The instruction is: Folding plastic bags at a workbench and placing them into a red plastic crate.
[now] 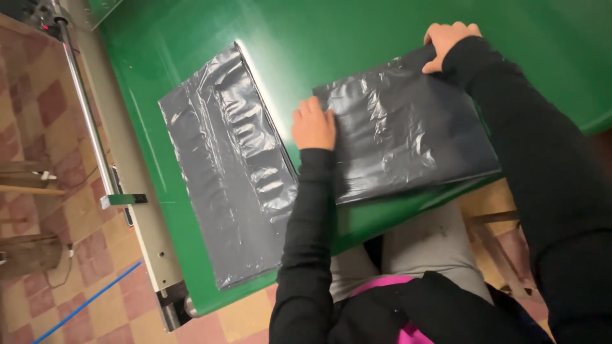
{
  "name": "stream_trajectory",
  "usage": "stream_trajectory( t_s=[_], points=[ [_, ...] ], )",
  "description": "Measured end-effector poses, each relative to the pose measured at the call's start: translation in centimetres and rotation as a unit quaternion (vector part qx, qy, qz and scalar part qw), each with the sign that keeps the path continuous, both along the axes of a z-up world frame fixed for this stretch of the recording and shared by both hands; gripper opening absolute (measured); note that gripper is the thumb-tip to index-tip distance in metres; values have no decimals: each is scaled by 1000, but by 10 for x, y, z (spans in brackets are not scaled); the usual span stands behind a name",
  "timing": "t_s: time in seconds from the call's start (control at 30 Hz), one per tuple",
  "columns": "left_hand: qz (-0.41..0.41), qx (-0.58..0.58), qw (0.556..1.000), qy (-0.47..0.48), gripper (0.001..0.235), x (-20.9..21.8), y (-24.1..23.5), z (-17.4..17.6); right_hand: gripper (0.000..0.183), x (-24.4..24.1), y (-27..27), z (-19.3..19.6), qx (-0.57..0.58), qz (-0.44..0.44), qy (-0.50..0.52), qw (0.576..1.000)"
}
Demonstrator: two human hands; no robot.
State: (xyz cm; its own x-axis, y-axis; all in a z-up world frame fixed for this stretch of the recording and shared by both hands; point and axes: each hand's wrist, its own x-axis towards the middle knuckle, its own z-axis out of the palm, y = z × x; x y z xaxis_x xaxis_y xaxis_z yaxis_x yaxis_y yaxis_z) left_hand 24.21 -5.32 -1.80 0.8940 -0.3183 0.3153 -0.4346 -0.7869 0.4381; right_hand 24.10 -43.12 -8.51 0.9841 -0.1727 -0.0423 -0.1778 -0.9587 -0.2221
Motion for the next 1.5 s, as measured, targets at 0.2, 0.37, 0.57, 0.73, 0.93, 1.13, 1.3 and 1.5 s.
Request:
stream_trajectory(
  t_s=[0.2,0.37,0.57,0.73,0.93,1.13,1.3,1.5],
  points=[
    [-198,-249,908,272,55,-54,-29,-18,53,13,30,14,-66,3,97,993],
    [-136,-540,627,545,90,-50,-14,-59,20,-72,61,53,-74,43,-187,979],
    [-81,-632,483,601,105,-60,56,-63,12,-235,117,105,-27,106,-358,927],
    [-56,-590,617,518,83,-81,94,-89,17,-295,130,66,-22,60,-304,951],
    [-228,20,961,-155,65,-182,84,51,24,-304,136,78,-64,96,-279,953],
    [-360,322,851,-207,24,-166,86,1,43,-288,220,95,-77,232,-254,936],
    [-409,330,849,56,14,-180,55,76,43,-294,265,34,28,219,-288,932],
    [-440,-21,800,408,44,-106,33,31,53,-311,241,25,288,276,-219,890]
  ],
)
